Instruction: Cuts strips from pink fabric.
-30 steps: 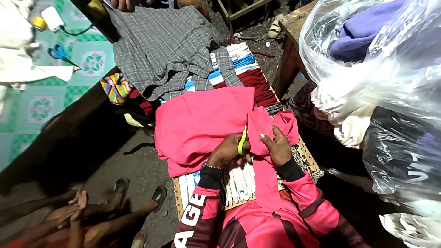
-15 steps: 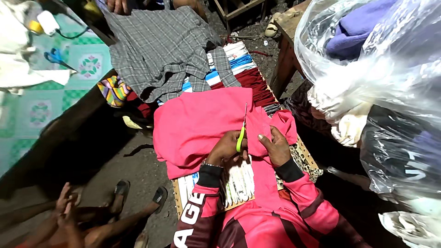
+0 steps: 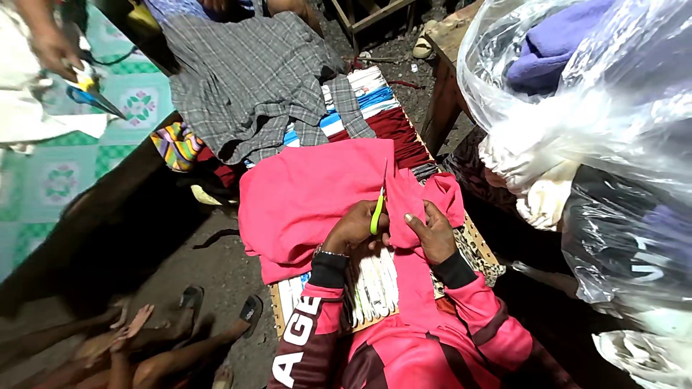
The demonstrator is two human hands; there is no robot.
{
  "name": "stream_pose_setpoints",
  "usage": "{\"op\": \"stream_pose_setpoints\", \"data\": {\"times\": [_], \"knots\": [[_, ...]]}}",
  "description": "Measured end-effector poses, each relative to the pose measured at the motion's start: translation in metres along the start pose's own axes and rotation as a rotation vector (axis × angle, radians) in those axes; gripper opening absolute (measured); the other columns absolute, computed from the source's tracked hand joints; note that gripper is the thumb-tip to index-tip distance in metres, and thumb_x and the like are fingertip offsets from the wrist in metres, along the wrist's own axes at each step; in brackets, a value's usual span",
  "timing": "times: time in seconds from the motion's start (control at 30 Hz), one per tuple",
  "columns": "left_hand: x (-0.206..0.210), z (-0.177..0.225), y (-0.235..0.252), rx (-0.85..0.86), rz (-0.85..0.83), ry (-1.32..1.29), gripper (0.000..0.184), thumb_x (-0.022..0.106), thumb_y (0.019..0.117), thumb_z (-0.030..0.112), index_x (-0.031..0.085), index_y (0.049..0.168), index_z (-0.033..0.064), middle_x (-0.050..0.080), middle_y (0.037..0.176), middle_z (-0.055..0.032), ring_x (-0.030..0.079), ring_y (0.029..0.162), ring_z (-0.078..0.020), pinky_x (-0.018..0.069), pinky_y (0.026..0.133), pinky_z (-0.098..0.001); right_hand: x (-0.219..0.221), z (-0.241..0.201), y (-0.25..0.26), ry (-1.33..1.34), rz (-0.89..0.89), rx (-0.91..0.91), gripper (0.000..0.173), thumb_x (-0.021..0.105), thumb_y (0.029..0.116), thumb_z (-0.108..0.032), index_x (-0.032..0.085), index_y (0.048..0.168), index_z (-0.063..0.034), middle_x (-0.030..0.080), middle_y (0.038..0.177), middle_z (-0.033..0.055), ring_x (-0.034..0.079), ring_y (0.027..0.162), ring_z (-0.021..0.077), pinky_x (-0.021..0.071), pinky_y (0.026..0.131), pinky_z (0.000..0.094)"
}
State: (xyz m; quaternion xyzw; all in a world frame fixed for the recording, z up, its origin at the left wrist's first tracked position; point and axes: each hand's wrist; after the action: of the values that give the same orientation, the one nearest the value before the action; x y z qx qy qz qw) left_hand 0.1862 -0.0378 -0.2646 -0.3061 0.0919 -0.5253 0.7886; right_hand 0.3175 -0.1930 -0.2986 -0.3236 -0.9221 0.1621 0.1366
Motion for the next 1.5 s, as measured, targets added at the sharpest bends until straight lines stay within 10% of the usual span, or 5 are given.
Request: {"op": "stream_pose_setpoints", "data": {"times": [0.57, 0.7, 0.93, 1.33, 1.5], "knots": [[-0.021, 0.031, -0.095, -0.151, -0.217, 0.439, 0.034, 0.07, 0.094, 0.036, 0.071, 0.111, 0.0069, 0.075, 0.084, -0.0082, 0.07, 0.059, -0.0176, 0.0601, 0.049, -0.0339, -0.021, -0.025, 0.021, 0.221, 0.004, -0.117, 0.016, 0.059, 0.1004, -0.018, 0.066, 0.112, -0.0084, 0.071, 0.096, 0.0051, 0.068, 0.087, 0.0148, 0.0585, 0.079, 0.0379], [-0.042, 0.047, -0.113, 0.086, 0.23, 0.5, 0.029, 0.072, 0.0916, 0.039, 0.073, 0.104, 0.0117, 0.068, 0.071, 0.0001, 0.059, 0.054, -0.0089, 0.0523, 0.05, -0.0282, -0.022, -0.063, 0.04, 0.447, -0.034, -0.119, 0.027, 0.05, 0.101, -0.021, 0.06, 0.124, -0.0118, 0.069, 0.11, 0.0024, 0.067, 0.101, 0.0138, 0.0581, 0.09, 0.0406], [-0.062, 0.051, 0.005, 0.291, 0.754, 0.837, 0.075, 0.087, 0.0795, 0.034, 0.054, 0.14, 0.0059, 0.068, 0.119, -0.0203, 0.067, 0.109, -0.0387, 0.0527, 0.094, -0.0653, 0.001, -0.117, 0.087, 0.656, -0.095, -0.152, 0.019, 0.045, 0.0987, -0.021, 0.063, 0.1, -0.0122, 0.071, 0.094, 0.0051, 0.069, 0.094, 0.0172, 0.0578, 0.085, 0.0447], [-0.134, 0.199, -0.073, 0.5, 1.089, 0.92, 0.041, 0.071, 0.0877, 0.021, 0.065, 0.126, 0.0096, 0.072, 0.111, -0.0154, 0.07, 0.098, -0.0331, 0.0551, 0.086, -0.0623, 0.069, -0.254, 0.134, 0.776, -0.385, -0.371, 0.034, 0.036, 0.1043, -0.026, 0.057, 0.116, -0.0018, 0.066, 0.121, 0.02, 0.064, 0.114, 0.0327, 0.0529, 0.097, 0.0575], [-0.103, 0.177, -0.13, 0.598, 1.042, 0.951, 0.04, 0.073, 0.0856, 0.02, 0.064, 0.123, 0.0087, 0.07, 0.102, -0.014, 0.068, 0.086, -0.0295, 0.0559, 0.076, -0.0584, 0.059, -0.244, 0.074, 0.259, -0.425, -0.694, 0.02, 0.045, 0.1014, -0.015, 0.06, 0.113, -0.0096, 0.071, 0.097, 0.0006, 0.07, 0.09, 0.0115, 0.0612, 0.081, 0.0368]]}}
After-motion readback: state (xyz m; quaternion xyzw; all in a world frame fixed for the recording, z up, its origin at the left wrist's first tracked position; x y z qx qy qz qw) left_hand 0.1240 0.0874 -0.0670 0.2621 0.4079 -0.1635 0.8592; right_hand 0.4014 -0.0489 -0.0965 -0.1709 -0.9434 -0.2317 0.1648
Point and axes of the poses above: each hand's wrist, its own y-axis towards the middle knuckle, its own x-axis out of the palm, z = x × y
